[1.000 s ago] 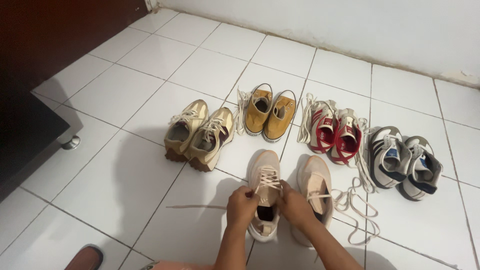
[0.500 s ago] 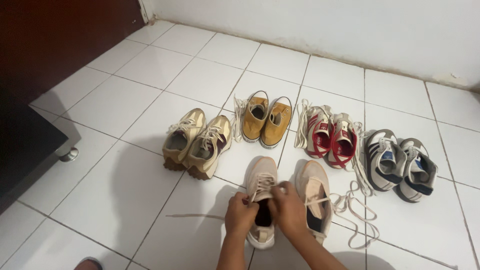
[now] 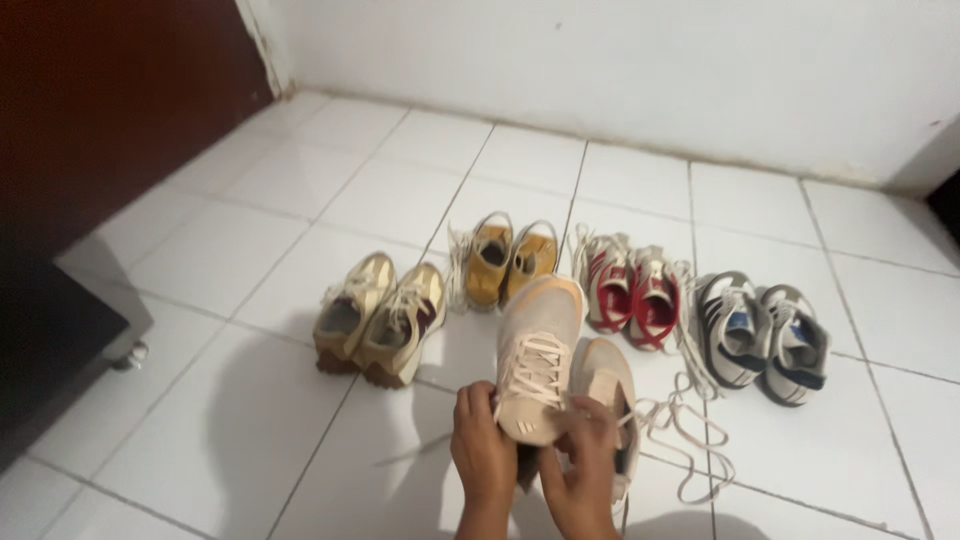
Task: The person unlaces a pair of light-colored sneakers, then relaces them by threading the laces through the eyelets and tying them. The person repeats this process on the second sneaker. Several other pairs of shoes remain on the floor nearby.
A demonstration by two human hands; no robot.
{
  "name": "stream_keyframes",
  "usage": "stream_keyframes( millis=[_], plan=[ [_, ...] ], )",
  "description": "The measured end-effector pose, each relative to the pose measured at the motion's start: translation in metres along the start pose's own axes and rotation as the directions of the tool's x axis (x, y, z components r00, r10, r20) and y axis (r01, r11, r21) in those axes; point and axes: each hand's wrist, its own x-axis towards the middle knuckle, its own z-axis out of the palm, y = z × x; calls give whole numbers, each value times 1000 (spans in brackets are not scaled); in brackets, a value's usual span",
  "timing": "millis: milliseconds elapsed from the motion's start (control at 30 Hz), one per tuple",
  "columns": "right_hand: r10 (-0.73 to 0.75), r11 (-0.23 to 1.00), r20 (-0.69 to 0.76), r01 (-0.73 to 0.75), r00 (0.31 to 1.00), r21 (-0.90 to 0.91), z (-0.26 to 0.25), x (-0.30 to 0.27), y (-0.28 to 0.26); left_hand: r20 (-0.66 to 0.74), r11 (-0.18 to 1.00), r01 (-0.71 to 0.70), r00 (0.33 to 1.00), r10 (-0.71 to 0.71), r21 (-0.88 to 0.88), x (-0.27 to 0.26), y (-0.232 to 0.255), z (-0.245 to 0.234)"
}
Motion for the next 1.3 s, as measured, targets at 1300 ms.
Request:
stream_keyframes(
  millis=[1300],
  plan=[
    [39,974,-41,-29,998,224,-169,17,-144,411,-379,472,881,235,-796,-79,197,-70]
  ],
)
